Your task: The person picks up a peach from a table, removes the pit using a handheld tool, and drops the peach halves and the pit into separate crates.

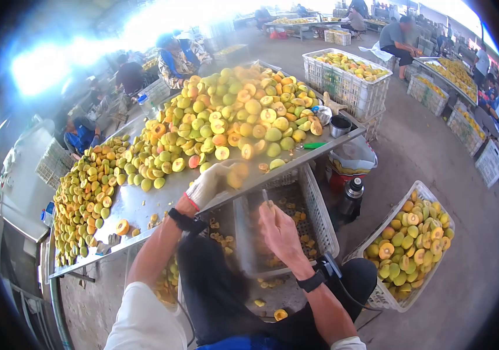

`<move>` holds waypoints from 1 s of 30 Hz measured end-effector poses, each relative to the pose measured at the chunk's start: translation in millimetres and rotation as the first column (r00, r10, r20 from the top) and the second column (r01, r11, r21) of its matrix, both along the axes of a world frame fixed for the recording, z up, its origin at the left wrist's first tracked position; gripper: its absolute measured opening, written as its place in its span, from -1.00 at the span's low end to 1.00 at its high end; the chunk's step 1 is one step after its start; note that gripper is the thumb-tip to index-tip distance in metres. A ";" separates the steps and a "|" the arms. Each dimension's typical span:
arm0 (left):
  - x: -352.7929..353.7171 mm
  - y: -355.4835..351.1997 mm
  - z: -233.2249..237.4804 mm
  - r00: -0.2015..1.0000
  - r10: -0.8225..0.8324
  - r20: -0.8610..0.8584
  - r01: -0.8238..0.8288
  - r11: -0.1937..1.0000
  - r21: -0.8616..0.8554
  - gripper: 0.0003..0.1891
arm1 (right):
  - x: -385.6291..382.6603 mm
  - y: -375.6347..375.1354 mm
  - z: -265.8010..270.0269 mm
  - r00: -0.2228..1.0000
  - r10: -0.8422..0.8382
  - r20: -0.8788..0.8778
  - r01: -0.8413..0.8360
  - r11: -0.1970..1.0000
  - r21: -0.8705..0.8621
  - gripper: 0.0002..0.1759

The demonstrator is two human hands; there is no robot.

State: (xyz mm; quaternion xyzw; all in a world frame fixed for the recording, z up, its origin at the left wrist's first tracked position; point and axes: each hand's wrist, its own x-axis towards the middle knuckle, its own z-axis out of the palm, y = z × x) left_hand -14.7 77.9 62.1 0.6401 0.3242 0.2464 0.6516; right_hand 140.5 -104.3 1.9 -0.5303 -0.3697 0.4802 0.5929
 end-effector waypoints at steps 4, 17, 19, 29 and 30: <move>-0.8 -29.6 -1.0 0.937 -0.119 0.328 0.208 0.946 -0.250 -0.48 | -7.6 2.3 0.4 0.948 -0.142 0.283 0.094 0.980 0.178 -0.54; 27.6 -68.9 -40.2 0.795 0.175 0.581 0.185 0.842 -0.507 -0.47 | -2.1 2.2 -6.9 0.841 -0.233 0.488 0.150 0.968 0.203 -0.63; 28.5 -67.6 -48.0 0.798 0.215 0.564 0.134 0.848 -0.513 -0.44 | -3.5 5.7 -10.7 0.826 -0.253 0.504 0.155 0.961 0.229 -0.67; 25.2 -70.6 -52.2 0.915 0.138 0.378 -0.082 0.984 -0.160 -0.39 | 0.0 7.6 -2.0 0.585 -0.252 0.771 0.052 0.960 0.275 -0.71; 24.5 -71.7 -52.8 0.923 0.121 0.365 -0.082 0.989 -0.121 -0.39 | 1.2 8.3 -3.0 0.569 -0.261 0.779 0.044 0.956 0.288 -0.71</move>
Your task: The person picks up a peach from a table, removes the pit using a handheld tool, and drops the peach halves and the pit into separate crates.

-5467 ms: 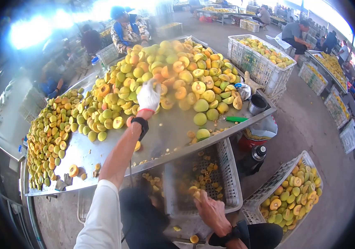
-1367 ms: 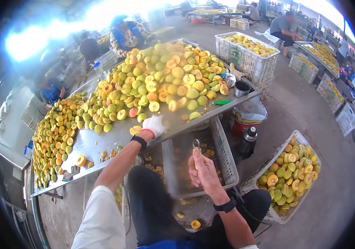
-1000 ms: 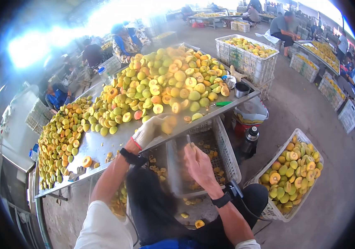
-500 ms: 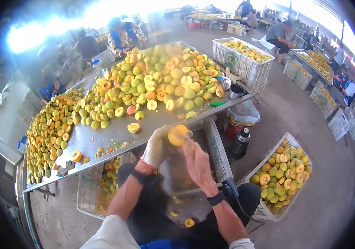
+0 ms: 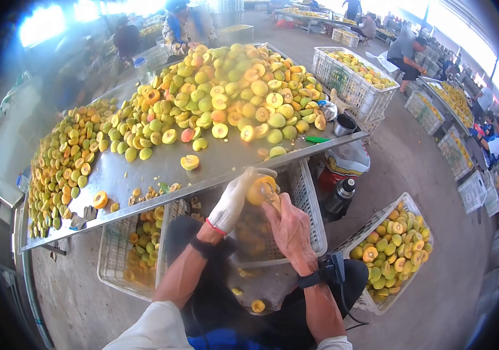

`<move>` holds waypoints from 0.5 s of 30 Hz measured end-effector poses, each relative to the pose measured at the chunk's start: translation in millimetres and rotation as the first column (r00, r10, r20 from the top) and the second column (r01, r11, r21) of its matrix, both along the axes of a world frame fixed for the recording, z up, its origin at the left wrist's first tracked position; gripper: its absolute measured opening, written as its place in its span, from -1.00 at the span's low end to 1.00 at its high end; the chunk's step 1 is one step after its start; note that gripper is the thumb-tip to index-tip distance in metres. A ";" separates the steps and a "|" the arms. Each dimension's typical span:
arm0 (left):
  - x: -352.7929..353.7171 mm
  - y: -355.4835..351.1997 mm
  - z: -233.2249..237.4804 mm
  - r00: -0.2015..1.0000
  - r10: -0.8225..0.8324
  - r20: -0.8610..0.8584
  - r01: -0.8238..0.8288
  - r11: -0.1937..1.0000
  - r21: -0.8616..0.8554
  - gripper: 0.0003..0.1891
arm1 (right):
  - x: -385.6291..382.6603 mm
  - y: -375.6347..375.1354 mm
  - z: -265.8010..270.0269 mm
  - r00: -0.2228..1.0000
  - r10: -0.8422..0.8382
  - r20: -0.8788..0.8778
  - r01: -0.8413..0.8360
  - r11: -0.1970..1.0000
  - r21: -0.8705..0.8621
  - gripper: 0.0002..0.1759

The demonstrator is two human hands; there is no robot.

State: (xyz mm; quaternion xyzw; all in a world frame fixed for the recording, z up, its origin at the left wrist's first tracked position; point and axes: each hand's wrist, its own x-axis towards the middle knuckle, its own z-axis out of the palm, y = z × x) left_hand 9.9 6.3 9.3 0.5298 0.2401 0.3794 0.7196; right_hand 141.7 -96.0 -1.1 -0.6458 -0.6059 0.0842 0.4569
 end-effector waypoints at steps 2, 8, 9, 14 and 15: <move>-0.6 -3.2 -0.8 0.999 -0.007 -0.037 0.009 0.997 0.075 -0.37 | 2.0 -1.1 1.7 0.999 0.011 0.041 -0.012 1.000 0.009 -0.70; -6.3 -9.3 5.7 0.967 0.108 -0.230 -0.067 0.982 0.179 -0.32 | 7.9 -2.8 3.6 0.984 0.061 0.166 -0.065 0.998 0.018 -0.70; -5.9 -10.5 6.1 0.969 0.110 -0.221 -0.078 0.986 0.149 -0.31 | 7.6 -4.3 3.3 0.984 0.064 0.167 -0.065 0.998 -0.003 -0.70; -5.0 -13.0 -7.9 0.970 0.104 -0.220 -0.087 0.993 0.086 -0.28 | 8.3 -11.4 -6.6 0.983 0.128 0.131 -0.115 0.988 -0.102 -0.73; -8.5 -10.4 -6.9 0.951 0.077 -0.299 -0.041 0.992 0.123 -0.28 | 9.3 -11.9 -7.9 0.983 0.152 0.103 -0.139 0.983 -0.123 -0.73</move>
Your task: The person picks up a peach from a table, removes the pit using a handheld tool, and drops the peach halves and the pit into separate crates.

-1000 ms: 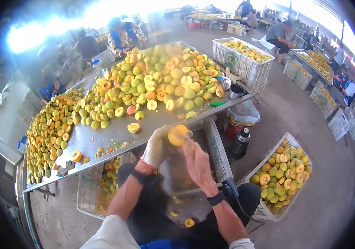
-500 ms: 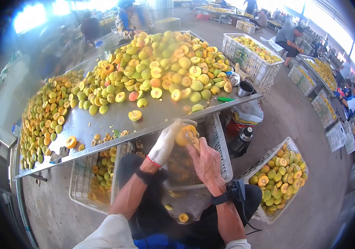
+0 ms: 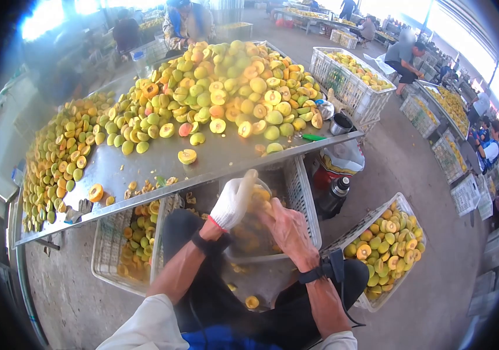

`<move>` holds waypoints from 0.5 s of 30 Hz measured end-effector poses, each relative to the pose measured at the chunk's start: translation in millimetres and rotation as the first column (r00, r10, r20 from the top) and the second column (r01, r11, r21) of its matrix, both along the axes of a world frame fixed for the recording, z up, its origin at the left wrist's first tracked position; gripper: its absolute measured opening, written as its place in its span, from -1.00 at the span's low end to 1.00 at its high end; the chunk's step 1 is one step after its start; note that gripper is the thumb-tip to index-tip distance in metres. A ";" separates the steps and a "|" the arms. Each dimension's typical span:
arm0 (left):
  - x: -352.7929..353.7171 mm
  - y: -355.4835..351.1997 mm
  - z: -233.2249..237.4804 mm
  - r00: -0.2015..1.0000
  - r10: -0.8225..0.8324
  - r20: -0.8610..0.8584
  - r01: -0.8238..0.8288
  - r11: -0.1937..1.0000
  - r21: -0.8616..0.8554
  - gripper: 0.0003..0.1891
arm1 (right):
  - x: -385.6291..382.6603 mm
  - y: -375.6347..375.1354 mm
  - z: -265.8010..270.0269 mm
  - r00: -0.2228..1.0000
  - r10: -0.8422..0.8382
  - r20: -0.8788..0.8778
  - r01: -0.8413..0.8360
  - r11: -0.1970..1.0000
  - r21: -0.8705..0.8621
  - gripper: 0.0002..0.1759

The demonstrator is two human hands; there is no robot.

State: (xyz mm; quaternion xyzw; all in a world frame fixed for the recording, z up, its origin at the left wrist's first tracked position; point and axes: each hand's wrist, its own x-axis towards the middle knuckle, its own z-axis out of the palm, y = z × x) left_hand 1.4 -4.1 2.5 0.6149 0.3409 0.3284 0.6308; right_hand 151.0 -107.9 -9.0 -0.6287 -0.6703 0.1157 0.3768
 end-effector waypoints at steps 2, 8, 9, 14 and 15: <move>-6.8 6.2 4.0 0.983 -0.071 -0.171 0.083 0.995 0.058 -0.28 | 0.3 -2.1 -2.7 0.999 0.034 -0.018 -0.036 0.996 -0.079 -0.74; 7.7 8.2 -8.4 0.997 0.032 0.068 -0.035 0.998 0.043 -0.39 | 1.9 -2.8 -6.0 0.990 -0.033 -0.137 0.012 0.988 -0.153 -0.71; 10.8 3.9 -7.8 0.994 0.035 0.107 -0.046 0.994 0.100 -0.42 | 0.9 -2.2 -9.5 0.975 -0.048 -0.218 0.023 0.993 -0.116 -0.69; 32.5 -17.1 -12.6 0.940 0.157 0.303 -0.219 0.958 0.183 -0.53 | -13.2 1.4 -6.7 0.869 -0.083 -0.488 0.026 0.992 -0.123 -0.66; 34.8 -18.4 -10.9 0.927 0.183 0.326 -0.253 0.949 0.187 -0.53 | -16.6 -2.4 3.1 0.816 -0.134 -0.562 -0.019 0.966 -0.257 -0.66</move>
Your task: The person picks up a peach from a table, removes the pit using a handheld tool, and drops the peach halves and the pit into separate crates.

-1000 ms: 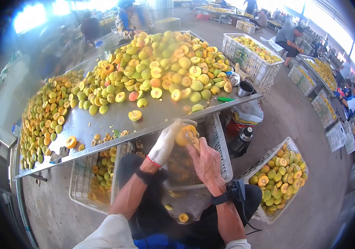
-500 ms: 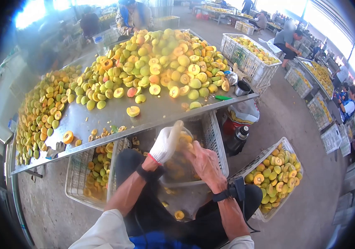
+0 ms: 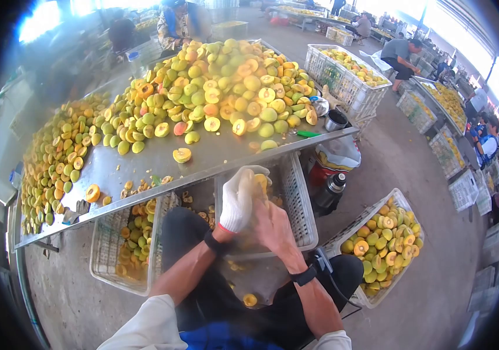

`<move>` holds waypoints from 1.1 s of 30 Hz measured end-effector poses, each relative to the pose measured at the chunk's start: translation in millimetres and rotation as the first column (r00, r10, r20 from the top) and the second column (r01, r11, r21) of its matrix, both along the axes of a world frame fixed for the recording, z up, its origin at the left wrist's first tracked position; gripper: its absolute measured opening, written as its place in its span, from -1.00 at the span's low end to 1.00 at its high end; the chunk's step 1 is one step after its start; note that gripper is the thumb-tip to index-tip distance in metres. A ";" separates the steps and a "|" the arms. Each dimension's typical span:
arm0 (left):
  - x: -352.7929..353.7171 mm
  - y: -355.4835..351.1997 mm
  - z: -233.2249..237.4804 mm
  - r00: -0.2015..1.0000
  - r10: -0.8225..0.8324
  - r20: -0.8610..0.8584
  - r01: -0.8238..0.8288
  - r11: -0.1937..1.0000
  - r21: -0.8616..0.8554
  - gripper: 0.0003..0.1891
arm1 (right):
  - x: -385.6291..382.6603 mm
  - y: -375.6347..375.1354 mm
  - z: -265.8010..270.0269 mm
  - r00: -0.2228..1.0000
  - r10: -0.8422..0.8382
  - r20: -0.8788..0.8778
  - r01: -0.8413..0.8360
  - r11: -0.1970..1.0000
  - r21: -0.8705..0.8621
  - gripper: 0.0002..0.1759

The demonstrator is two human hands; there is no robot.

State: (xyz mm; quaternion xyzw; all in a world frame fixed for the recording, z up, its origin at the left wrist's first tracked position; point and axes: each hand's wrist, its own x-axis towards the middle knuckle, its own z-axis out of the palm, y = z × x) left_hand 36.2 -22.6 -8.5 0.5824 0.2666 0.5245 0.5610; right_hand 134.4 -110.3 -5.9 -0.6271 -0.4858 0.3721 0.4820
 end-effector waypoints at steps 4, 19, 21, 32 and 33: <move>0.9 0.0 0.7 0.999 0.012 0.042 -0.006 0.991 -0.135 -0.45 | -5.7 -5.1 3.5 0.999 0.026 -0.032 -0.025 0.998 0.061 -0.65; -8.8 11.5 8.9 0.934 -0.356 -0.008 0.350 0.922 -0.166 -0.37 | -1.7 -18.2 7.0 0.761 0.169 -0.626 -0.347 0.922 -0.172 -0.44; 1.7 13.7 3.4 0.932 -0.301 0.203 0.347 0.903 -0.252 -0.36 | -10.0 -13.0 -6.5 0.640 0.192 -0.745 -0.356 0.932 -0.066 -0.41; -58.1 28.2 51.3 0.930 0.233 -0.286 -0.208 0.971 0.116 -0.60 | -8.7 -13.3 -1.7 0.640 0.148 -0.754 -0.184 0.982 0.037 -0.38; -73.0 21.5 66.1 0.876 0.295 -0.382 -0.238 0.953 0.189 -0.65 | -9.7 -12.6 -1.9 0.671 0.130 -0.730 -0.144 0.989 0.045 -0.38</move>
